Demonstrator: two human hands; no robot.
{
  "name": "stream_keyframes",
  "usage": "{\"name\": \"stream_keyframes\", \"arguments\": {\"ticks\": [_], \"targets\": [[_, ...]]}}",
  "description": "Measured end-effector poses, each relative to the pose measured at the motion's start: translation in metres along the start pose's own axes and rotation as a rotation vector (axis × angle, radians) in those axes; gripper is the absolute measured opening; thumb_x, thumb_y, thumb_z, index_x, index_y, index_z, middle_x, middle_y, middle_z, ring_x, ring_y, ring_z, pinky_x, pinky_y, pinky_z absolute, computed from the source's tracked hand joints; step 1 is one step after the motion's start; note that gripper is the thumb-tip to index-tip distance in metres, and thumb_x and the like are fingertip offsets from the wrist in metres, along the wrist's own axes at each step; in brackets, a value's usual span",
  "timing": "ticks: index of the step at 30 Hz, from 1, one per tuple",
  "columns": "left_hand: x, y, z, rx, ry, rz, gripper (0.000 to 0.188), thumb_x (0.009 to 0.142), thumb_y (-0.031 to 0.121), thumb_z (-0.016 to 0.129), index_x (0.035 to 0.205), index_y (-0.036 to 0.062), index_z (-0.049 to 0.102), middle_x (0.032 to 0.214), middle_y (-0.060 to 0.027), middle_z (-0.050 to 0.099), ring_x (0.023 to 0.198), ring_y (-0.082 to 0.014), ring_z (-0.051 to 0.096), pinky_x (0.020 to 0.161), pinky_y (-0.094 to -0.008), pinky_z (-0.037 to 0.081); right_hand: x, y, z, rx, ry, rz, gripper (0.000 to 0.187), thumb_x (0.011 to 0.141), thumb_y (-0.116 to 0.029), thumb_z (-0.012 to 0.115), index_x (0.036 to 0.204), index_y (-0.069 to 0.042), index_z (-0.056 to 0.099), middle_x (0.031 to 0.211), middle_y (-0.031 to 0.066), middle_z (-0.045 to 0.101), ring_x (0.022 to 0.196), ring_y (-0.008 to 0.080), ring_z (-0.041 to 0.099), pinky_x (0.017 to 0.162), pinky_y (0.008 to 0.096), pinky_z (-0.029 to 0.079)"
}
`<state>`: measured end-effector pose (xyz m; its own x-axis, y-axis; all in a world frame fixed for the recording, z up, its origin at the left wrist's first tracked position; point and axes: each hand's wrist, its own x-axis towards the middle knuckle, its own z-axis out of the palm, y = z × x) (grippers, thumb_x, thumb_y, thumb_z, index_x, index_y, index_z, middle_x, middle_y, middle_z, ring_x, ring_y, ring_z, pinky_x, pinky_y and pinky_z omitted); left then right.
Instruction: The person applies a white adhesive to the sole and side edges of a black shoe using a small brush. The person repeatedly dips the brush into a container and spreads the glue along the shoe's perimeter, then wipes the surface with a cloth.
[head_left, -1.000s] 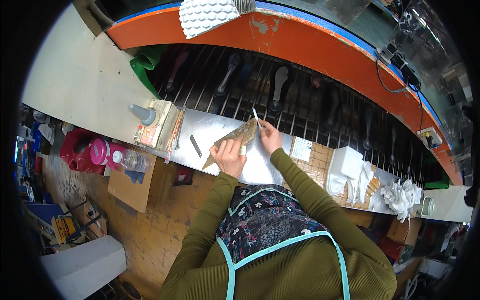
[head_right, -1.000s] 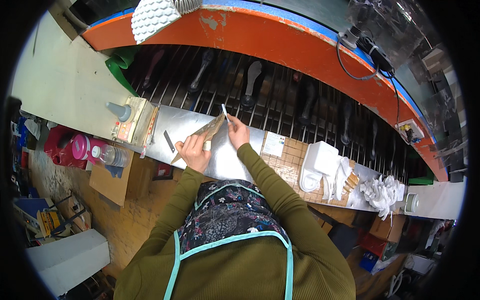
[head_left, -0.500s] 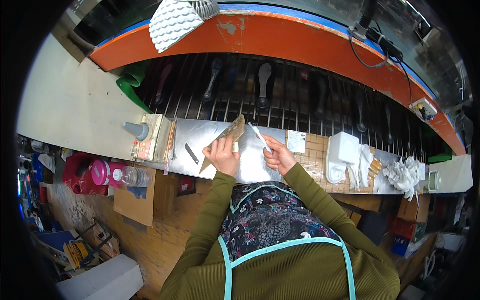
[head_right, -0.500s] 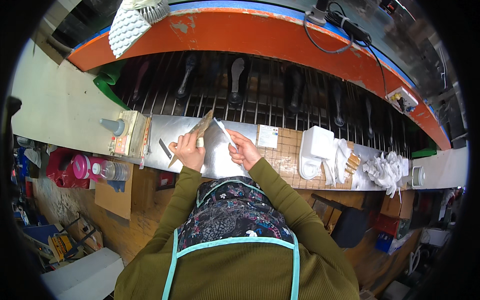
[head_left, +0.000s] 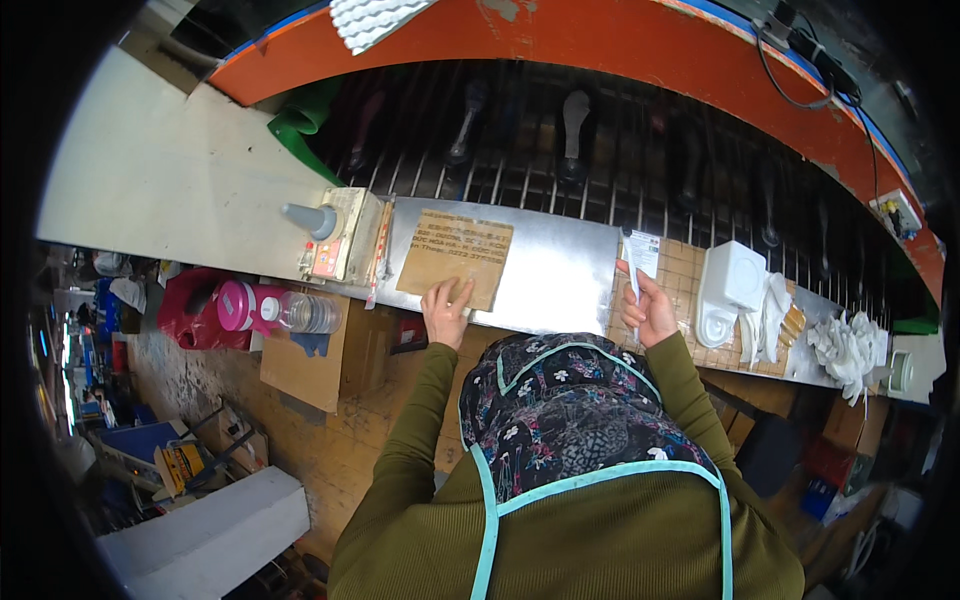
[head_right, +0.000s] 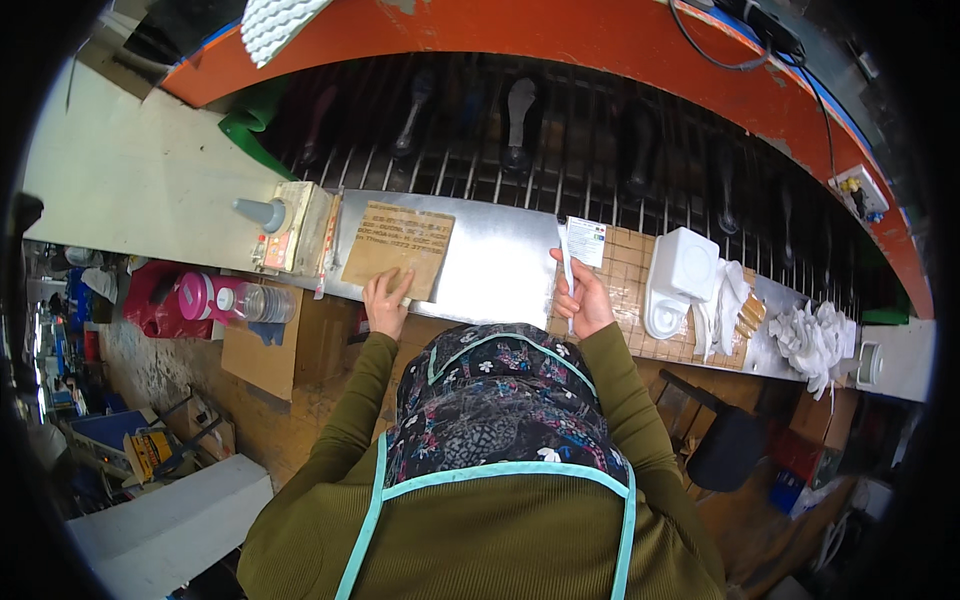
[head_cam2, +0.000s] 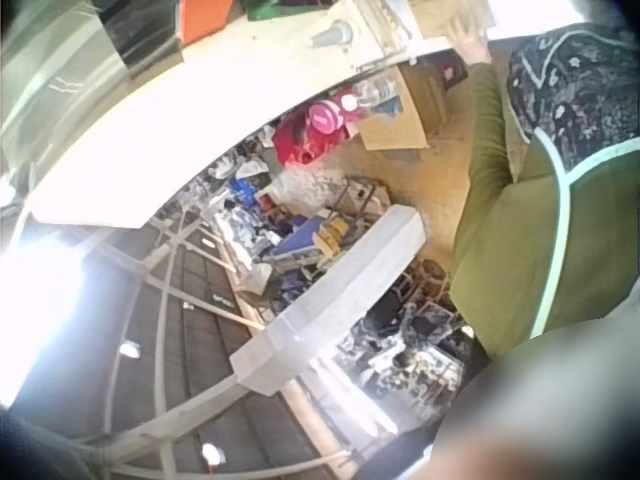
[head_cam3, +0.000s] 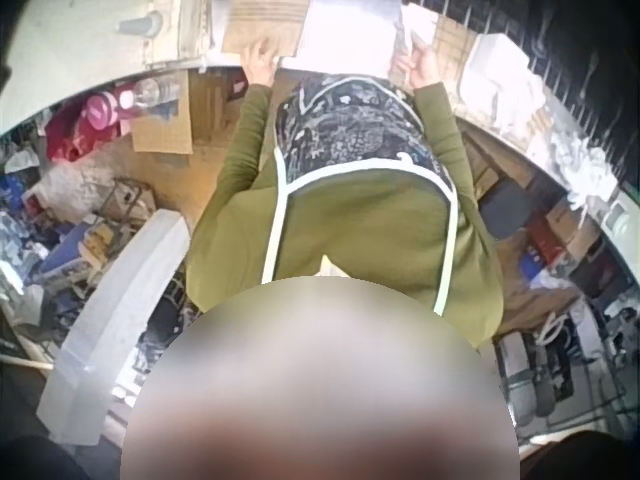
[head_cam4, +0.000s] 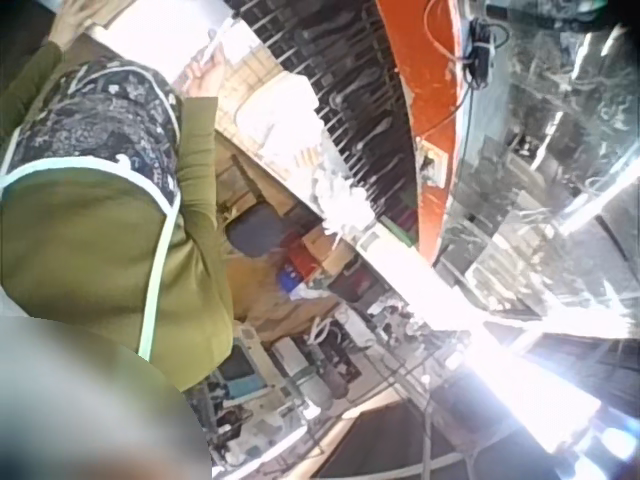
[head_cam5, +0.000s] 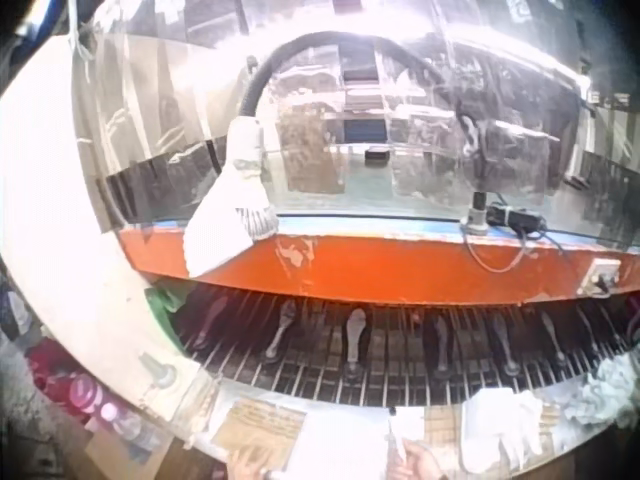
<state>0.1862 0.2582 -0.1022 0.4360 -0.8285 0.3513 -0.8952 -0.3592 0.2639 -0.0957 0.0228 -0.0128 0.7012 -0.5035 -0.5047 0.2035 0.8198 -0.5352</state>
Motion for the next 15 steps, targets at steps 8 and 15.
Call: {"name": "stream_keyframes", "arguments": {"ticks": [8,15], "targets": [[-0.002,-0.055,-0.01,-0.155,-0.147,-0.035,0.059,0.074,0.001,0.061,0.132,0.0088,0.056,0.137,-0.0203,0.049,0.127,-0.0389,0.044,0.106,-0.0447,0.037,-0.04,0.005,-0.032,-0.024,0.157,-0.115,0.04,0.102,-0.029,0.039,0.134,-0.009,0.049,0.071,-0.0022,0.05,0.048,0.0059,0.032,0.044,0.0221,0.027],[0.029,-0.025,-0.032,-0.046,-0.189,-0.203,0.067,0.071,-0.005,0.061,0.135,0.0126,0.054,0.134,-0.0182,0.054,0.124,-0.035,0.051,0.104,-0.047,0.037,-0.107,0.002,-0.062,0.012,0.367,-0.425,0.036,0.103,-0.029,0.04,0.13,-0.008,0.049,0.073,0.0003,0.05,0.053,0.0072,0.036,0.048,0.0216,0.029]]}}
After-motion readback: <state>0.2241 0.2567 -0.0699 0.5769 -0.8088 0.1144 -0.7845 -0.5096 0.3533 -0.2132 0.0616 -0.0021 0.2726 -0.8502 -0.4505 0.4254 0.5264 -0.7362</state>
